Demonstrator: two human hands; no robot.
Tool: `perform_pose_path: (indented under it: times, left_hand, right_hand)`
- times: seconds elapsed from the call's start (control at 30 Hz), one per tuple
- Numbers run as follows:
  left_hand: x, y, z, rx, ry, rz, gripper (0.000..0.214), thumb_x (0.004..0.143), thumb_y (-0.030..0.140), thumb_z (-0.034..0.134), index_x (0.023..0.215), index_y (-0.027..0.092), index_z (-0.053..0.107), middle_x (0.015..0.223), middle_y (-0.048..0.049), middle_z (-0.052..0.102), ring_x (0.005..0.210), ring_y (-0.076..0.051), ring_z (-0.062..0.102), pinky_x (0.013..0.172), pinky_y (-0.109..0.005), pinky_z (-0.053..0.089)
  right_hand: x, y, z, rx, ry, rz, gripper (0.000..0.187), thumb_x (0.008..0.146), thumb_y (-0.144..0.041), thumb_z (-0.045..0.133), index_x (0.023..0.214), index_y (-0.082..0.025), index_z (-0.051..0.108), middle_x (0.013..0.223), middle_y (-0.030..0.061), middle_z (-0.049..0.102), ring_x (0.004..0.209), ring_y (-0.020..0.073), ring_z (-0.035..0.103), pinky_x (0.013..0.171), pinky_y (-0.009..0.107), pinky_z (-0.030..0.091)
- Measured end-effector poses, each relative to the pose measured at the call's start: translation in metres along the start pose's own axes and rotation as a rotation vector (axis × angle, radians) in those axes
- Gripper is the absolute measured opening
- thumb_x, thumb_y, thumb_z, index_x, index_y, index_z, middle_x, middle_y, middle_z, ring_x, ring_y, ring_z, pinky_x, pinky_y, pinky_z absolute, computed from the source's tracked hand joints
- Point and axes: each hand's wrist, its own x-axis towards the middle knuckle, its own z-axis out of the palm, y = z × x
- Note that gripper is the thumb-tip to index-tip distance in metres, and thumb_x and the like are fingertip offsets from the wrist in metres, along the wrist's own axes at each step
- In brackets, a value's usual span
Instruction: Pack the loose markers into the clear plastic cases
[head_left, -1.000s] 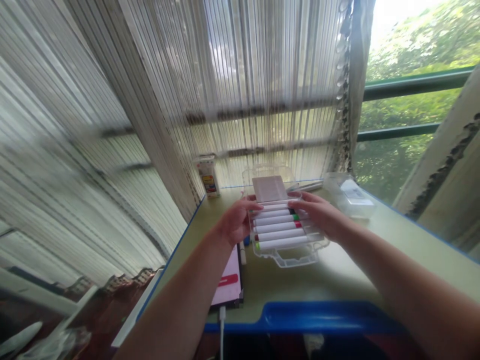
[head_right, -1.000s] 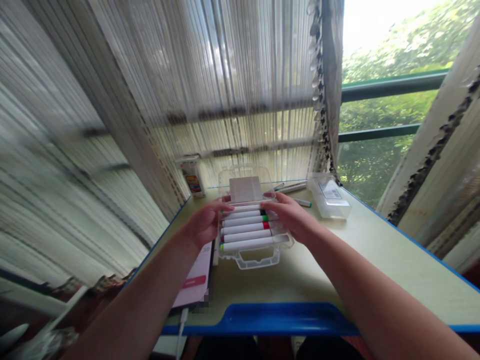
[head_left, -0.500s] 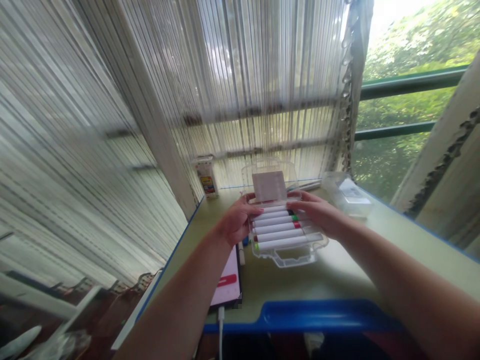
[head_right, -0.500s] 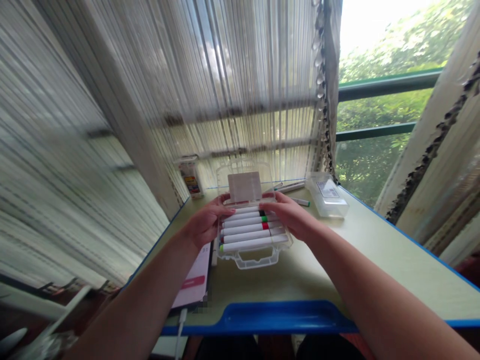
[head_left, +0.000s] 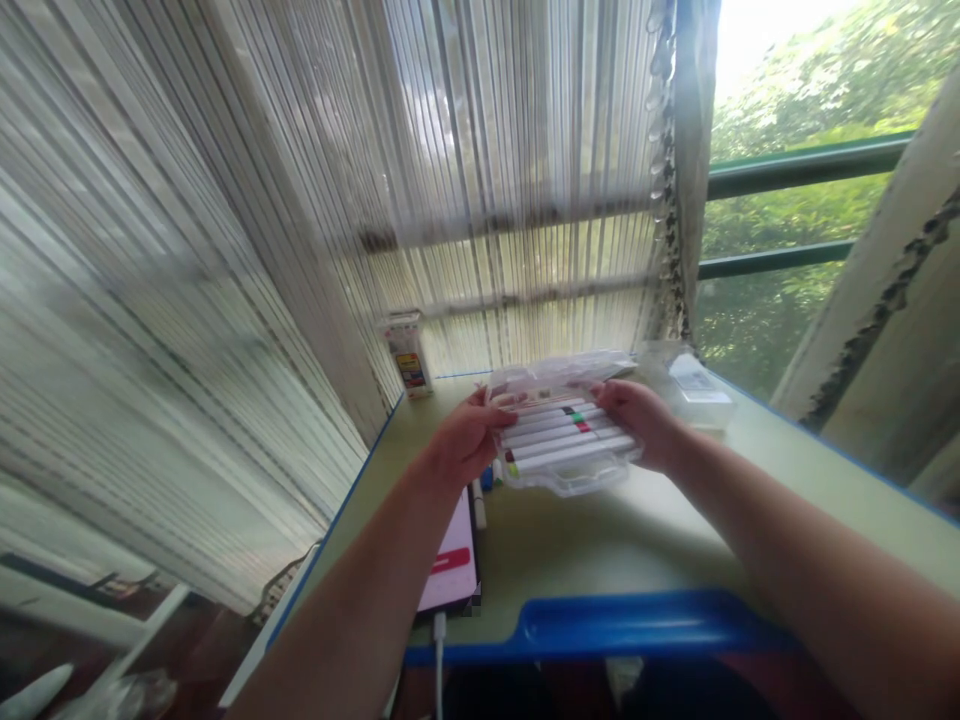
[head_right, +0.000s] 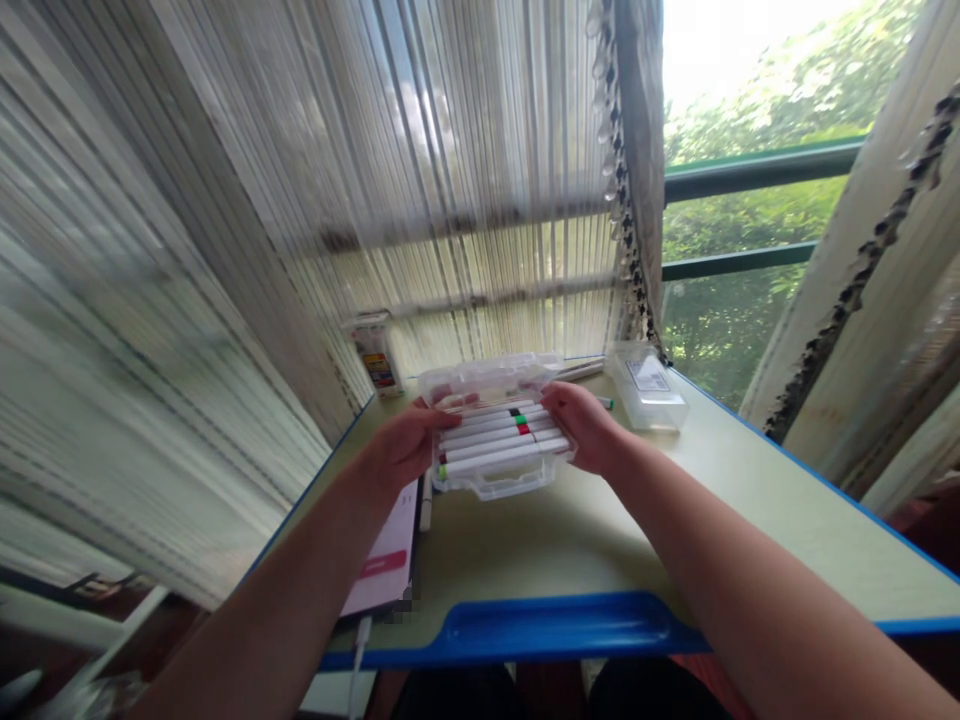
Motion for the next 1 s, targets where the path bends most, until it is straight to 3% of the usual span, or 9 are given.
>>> perform_pose_path:
  times: [0.1,0.2,0.27,0.4,0.53,0.7,0.9,1.0]
  left_hand:
    - [-0.003,0.007,-0.001,-0.06,-0.041,0.07,0.037,0.052,0.0,0.052,0.084,0.012,0.065,0.087,-0.0088,0.071,0.082,-0.023,0.069,0.071,-0.034,0.057]
    - [-0.003,0.009,-0.002,-0.142,-0.113,0.096,0.029,0.059,0.016,0.054,0.084,0.01,0.067,0.082,-0.01,0.07,0.076,-0.024,0.068,0.065,-0.035,0.056]
    - [0.0,0.007,-0.002,-0.155,-0.074,0.111,0.025,0.064,0.025,0.059,0.082,0.01,0.068,0.076,-0.0084,0.069,0.07,-0.021,0.066,0.062,-0.032,0.054]
    - [0.006,-0.001,-0.001,-0.059,0.094,0.157,0.017,0.058,0.013,0.068,0.076,0.013,0.068,0.072,-0.004,0.07,0.066,-0.015,0.066,0.064,-0.025,0.053]
    - [0.004,-0.003,0.0,0.001,0.035,0.168,0.029,0.051,0.004,0.069,0.077,0.017,0.07,0.083,-0.002,0.072,0.073,-0.016,0.068,0.07,-0.028,0.054]
    - [-0.004,0.0,0.001,0.06,-0.086,0.259,0.027,0.053,0.005,0.072,0.076,0.018,0.072,0.112,-0.0025,0.068,0.094,-0.019,0.067,0.085,-0.034,0.053]
    - [-0.008,-0.002,0.003,0.177,-0.14,0.324,0.02,0.061,0.013,0.074,0.08,0.018,0.073,0.122,-0.0052,0.063,0.099,-0.021,0.064,0.084,-0.032,0.053]
    - [-0.01,-0.003,0.001,0.323,-0.187,0.335,0.035,0.063,0.02,0.078,0.097,0.02,0.071,0.121,-0.0077,0.063,0.095,-0.02,0.065,0.081,-0.031,0.053]
  right_hand:
    - [-0.001,-0.005,-0.001,0.094,0.044,-0.039,0.044,0.082,-0.026,0.038,0.123,-0.014,0.05,0.083,0.0093,0.068,0.062,0.023,0.065,0.055,0.035,0.053]
    - [-0.001,-0.007,0.0,0.083,0.072,-0.005,0.048,0.092,-0.045,0.031,0.125,-0.015,0.047,0.089,0.0105,0.068,0.07,0.0246,0.067,0.066,0.041,0.055]
    - [-0.001,-0.007,0.001,0.068,0.044,0.003,0.049,0.094,-0.049,0.027,0.126,-0.016,0.046,0.093,0.0103,0.068,0.076,0.0256,0.067,0.072,0.044,0.054]
    - [-0.001,-0.006,0.002,0.103,0.025,-0.007,0.063,0.093,-0.057,0.012,0.123,-0.016,0.049,0.097,0.0126,0.069,0.087,0.0292,0.066,0.08,0.049,0.052]
    - [-0.001,-0.007,0.0,0.062,0.041,-0.029,0.07,0.089,-0.065,0.018,0.119,-0.013,0.055,0.095,0.0162,0.07,0.09,0.0327,0.066,0.078,0.049,0.051]
    - [-0.002,-0.008,-0.005,-0.056,0.018,-0.034,0.066,0.089,-0.062,0.025,0.112,-0.012,0.06,0.088,0.0156,0.072,0.08,0.0299,0.069,0.068,0.041,0.053]
    - [0.003,-0.008,-0.012,-0.067,0.018,-0.037,0.038,0.089,-0.036,0.04,0.109,-0.012,0.063,0.075,0.0096,0.072,0.064,0.0247,0.067,0.06,0.037,0.053]
    - [0.008,-0.008,-0.019,-0.054,0.017,-0.009,0.033,0.089,-0.03,0.042,0.108,-0.012,0.062,0.072,0.0087,0.072,0.063,0.0239,0.067,0.061,0.037,0.053]
